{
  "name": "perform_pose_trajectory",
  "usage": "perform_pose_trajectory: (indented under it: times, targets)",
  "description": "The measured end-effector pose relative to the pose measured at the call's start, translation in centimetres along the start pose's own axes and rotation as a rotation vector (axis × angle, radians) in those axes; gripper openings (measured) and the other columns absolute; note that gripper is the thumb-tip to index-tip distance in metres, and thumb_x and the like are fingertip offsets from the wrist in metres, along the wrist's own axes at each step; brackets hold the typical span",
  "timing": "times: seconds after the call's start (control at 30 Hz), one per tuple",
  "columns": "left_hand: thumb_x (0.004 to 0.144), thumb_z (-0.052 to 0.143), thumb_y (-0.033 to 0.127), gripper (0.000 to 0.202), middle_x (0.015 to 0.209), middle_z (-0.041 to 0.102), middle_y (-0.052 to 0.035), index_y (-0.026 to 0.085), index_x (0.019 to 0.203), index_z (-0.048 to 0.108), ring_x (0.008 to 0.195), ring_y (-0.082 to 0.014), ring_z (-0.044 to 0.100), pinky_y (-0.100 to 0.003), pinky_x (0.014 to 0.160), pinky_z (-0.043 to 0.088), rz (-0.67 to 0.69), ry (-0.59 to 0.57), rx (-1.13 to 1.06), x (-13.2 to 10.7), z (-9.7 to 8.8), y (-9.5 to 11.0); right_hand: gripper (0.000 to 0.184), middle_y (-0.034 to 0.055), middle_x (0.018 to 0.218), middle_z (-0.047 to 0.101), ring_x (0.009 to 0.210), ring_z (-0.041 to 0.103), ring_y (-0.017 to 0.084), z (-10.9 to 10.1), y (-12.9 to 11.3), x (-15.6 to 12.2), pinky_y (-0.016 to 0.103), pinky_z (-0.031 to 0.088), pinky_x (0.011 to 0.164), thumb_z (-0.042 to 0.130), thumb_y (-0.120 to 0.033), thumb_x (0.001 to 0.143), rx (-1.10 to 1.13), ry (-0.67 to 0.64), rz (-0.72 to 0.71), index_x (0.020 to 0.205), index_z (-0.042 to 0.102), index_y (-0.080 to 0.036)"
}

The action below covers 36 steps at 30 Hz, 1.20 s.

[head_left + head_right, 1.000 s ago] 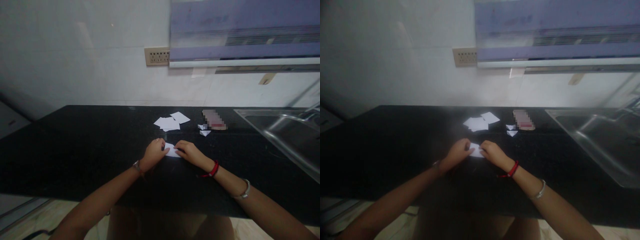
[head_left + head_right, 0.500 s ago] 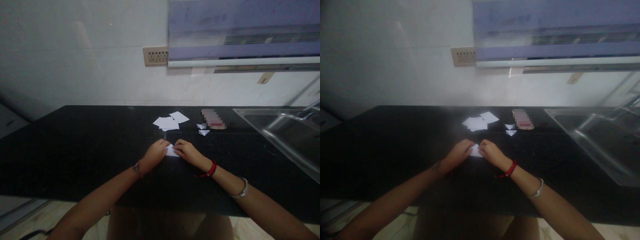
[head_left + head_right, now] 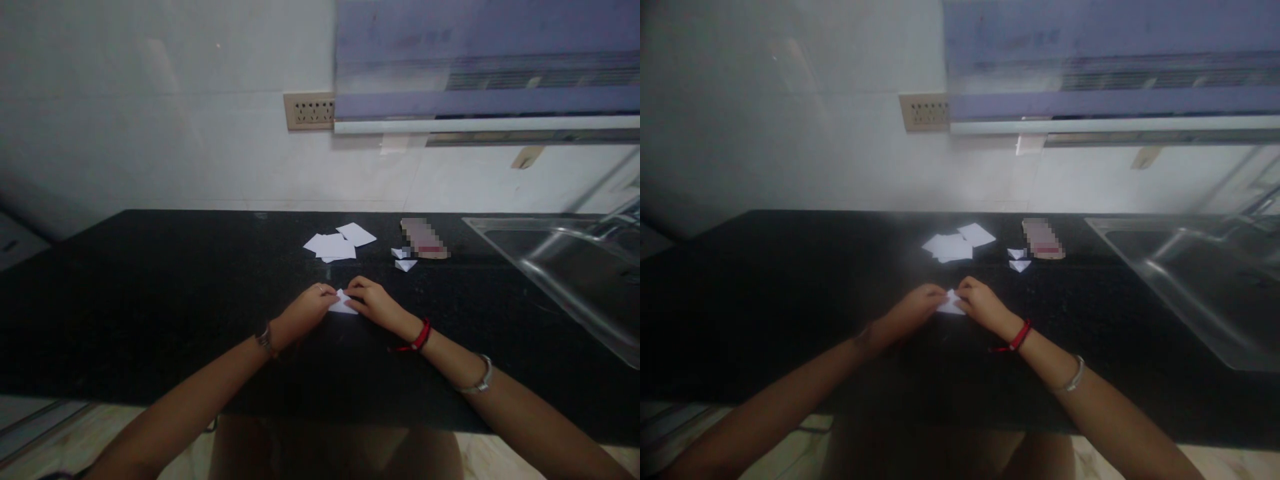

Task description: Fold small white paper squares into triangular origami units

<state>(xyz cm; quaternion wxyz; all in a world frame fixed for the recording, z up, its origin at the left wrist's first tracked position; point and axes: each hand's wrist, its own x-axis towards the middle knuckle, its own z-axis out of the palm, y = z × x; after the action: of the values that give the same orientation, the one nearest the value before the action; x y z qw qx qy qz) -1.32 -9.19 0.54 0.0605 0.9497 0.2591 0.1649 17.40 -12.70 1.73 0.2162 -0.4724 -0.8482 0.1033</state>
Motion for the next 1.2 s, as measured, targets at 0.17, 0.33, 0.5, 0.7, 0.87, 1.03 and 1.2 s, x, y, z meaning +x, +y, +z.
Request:
perform_pose_trajectory:
  times: [0.17,0.33,0.5,0.7,0.87,1.03,1.2]
  targets:
    - [0.078,0.040,0.006,0.028,0.100,0.057,-0.0056,0.016,0.099,0.056,0.091,-0.0130,0.052,-0.025,0.080,0.043,0.034,-0.036,-0.029,-0.1,-0.5,-0.1,0.020,0.0088,0.089,0.053,0.085,0.051,0.016,0.1,0.1,-0.1,0.028,0.043,0.075,0.046,-0.021,0.080,0.010,0.008,-0.026,0.092,0.061,-0.014]
    - [0.079,0.039,0.007,0.027,0.101,0.057,-0.0056,0.015,0.100,0.055,0.094,-0.0128,0.051,-0.023,0.081,0.042,0.041,-0.047,-0.038,-0.1,-0.6,0.1,0.021,0.0089,0.092,0.052,0.086,0.051,0.016,0.1,0.2,-0.1,0.028,0.043,0.077,0.046,-0.021,0.081,-0.003,-0.006,-0.044,0.093,0.061,-0.014]
    - [0.080,0.037,0.006,0.029,0.101,0.057,-0.0049,0.016,0.100,0.055,0.093,-0.0125,0.050,-0.024,0.083,0.041,0.048,-0.053,-0.042,-0.2,-0.6,0.0,0.024,0.0091,0.094,0.051,0.087,0.051,0.017,0.1,0.3,-0.1,0.029,0.043,0.078,0.045,-0.023,0.081,-0.008,-0.022,-0.058,0.100,0.058,-0.014]
    - [0.081,0.038,0.011,0.025,0.097,0.058,-0.0056,0.016,0.097,0.057,0.091,-0.0142,0.049,-0.027,0.083,0.040,0.080,-0.049,-0.008,0.1,-0.8,-0.1,0.025,0.0085,0.094,0.050,0.085,0.051,0.016,-0.6,0.1,0.2,0.028,0.042,0.077,0.041,-0.023,0.083,-0.050,-0.095,-0.093,0.102,0.056,-0.014]
    - [0.079,0.041,0.011,0.025,0.102,0.056,-0.0058,0.017,0.098,0.056,0.094,-0.0162,0.046,-0.031,0.083,0.039,0.096,-0.039,0.049,0.0,-0.8,0.0,0.025,0.0082,0.086,0.050,0.077,0.052,0.015,-1.3,-0.5,0.6,0.027,0.043,0.072,0.040,-0.024,0.084,-0.120,-0.176,-0.104,0.099,0.057,-0.012]
    - [0.079,0.041,0.013,0.026,0.104,0.057,-0.0049,0.018,0.099,0.056,0.092,-0.0164,0.044,-0.030,0.081,0.038,0.095,-0.063,0.059,-0.3,-1.6,0.4,0.027,0.0087,0.088,0.049,0.078,0.052,0.016,-1.2,-0.6,0.5,0.028,0.043,0.072,0.039,-0.024,0.085,-0.170,-0.181,-0.093,0.104,0.054,-0.012]
    - [0.080,0.040,0.014,0.025,0.102,0.058,-0.0027,0.020,0.100,0.055,0.083,-0.0149,0.046,-0.028,0.074,0.037,0.084,-0.120,0.036,-0.5,-2.8,0.7,0.028,0.0087,0.091,0.049,0.080,0.052,0.017,-1.1,-0.4,0.3,0.028,0.043,0.071,0.038,-0.026,0.084,-0.207,-0.181,-0.077,0.106,0.052,-0.014]
